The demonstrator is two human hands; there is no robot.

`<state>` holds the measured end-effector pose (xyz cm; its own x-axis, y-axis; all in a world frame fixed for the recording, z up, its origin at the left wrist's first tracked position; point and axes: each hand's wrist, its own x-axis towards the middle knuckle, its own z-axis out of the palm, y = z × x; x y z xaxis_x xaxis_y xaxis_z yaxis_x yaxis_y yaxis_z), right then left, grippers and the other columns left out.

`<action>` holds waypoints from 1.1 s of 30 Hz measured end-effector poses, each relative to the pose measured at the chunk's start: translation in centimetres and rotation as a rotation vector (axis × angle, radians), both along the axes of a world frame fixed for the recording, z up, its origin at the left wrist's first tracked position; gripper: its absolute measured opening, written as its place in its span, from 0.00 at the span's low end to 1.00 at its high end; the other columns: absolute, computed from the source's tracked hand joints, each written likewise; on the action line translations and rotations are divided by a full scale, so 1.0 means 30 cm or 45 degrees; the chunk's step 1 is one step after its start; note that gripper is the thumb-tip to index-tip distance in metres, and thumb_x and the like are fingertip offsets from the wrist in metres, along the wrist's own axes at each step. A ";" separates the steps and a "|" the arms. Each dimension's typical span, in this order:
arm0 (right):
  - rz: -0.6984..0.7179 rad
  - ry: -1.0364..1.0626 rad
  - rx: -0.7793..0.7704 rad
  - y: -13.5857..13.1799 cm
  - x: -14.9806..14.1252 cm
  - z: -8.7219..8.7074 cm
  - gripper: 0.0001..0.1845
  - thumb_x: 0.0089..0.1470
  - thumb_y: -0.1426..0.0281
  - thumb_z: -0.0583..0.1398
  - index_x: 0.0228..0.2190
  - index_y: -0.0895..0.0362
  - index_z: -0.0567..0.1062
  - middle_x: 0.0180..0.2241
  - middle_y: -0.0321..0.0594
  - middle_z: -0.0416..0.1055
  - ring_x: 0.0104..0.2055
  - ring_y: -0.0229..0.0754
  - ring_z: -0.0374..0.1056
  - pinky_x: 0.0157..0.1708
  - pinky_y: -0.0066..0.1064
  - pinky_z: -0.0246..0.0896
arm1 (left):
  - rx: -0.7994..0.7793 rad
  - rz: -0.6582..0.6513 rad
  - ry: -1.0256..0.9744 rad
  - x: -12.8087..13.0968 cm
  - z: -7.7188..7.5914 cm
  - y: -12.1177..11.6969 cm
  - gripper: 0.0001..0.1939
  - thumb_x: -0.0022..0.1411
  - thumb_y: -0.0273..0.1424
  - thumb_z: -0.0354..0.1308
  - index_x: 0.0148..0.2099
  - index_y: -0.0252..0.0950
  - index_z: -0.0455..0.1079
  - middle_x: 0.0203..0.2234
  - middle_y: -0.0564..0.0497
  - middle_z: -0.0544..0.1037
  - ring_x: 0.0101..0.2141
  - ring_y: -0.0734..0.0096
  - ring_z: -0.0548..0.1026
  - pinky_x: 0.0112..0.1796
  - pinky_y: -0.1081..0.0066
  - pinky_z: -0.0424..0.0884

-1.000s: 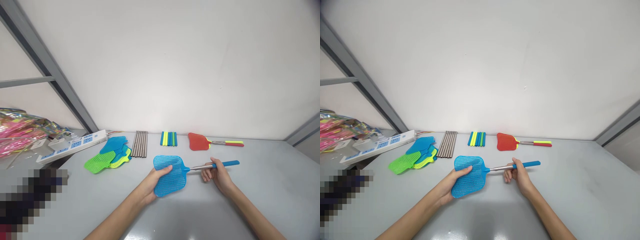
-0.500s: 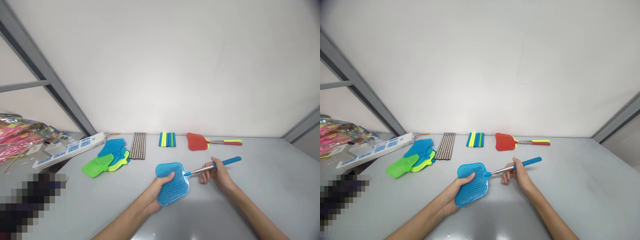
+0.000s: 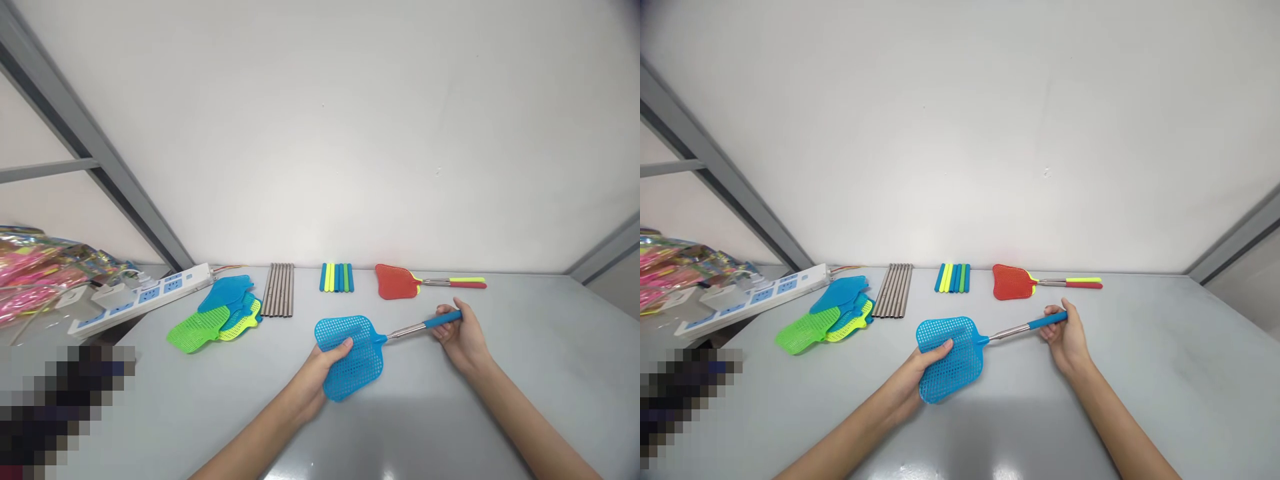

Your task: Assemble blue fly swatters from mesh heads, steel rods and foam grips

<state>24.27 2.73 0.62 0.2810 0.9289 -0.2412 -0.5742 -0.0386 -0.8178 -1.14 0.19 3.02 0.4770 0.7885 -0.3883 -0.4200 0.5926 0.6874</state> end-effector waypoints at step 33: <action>0.001 -0.029 0.019 0.018 0.008 -0.025 0.16 0.45 0.58 0.55 0.18 0.56 0.67 0.14 0.29 0.45 0.15 0.32 0.47 0.15 0.26 0.50 | -0.251 0.069 -0.029 -0.029 -0.020 0.080 0.20 0.51 0.32 0.56 0.46 0.28 0.64 0.37 0.39 0.74 0.40 0.57 0.71 0.43 0.59 0.64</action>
<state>24.50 3.28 -0.13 0.2859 0.9324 -0.2212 -0.5555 -0.0268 -0.8311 -2.01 2.59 2.43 0.4467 0.7229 -0.5272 -0.4689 0.6910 0.5502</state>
